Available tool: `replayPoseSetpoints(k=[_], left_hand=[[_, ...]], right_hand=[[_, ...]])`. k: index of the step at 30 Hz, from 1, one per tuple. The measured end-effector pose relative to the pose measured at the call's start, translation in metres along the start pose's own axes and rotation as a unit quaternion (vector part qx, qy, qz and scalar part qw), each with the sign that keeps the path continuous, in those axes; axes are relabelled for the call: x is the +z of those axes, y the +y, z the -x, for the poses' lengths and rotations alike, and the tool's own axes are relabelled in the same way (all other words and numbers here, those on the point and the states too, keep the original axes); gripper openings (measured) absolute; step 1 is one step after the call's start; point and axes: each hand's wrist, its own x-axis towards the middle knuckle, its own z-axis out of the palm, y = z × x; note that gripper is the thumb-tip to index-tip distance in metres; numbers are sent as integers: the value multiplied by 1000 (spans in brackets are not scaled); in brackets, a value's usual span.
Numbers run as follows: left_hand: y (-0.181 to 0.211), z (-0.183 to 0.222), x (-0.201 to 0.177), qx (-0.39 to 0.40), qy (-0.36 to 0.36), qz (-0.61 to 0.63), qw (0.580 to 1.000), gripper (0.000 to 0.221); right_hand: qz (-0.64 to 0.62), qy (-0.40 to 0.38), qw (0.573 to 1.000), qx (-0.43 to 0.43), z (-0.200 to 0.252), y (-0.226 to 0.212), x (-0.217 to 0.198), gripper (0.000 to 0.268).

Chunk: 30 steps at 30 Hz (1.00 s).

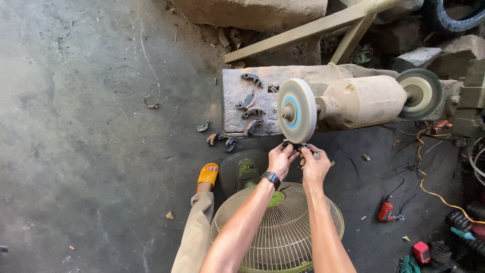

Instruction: Grinding the surface of motorcycle brake shoes using a bench grinder to prepare them for installation.

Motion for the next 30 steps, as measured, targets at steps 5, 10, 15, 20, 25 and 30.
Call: replayPoseSetpoints(k=[5, 10, 15, 20, 25, 30], left_hand=[[15, 6, -7, 7, 10, 8, 1000, 21], [17, 9, 4, 0, -3, -1, 1000, 21], [-14, -3, -1, -18, 4, 20, 1000, 21], [3, 13, -1, 6, 23, 68, 997, 21], [18, 23, -3, 33, 32, 62, 997, 21], [23, 40, -65, 55, -55, 57, 995, 25]], right_hand=[[13, -7, 1000, 0, -3, 5, 10, 26], [9, -11, 1000, 15, -4, 2, 4, 25], [3, 12, 1000, -22, -4, -6, -4, 25], [55, -6, 998, -22, -6, 1, 7, 25], [56, -32, 998, 7, -10, 9, 12, 24], [-27, -184, 978, 96, 7, 17, -5, 36]])
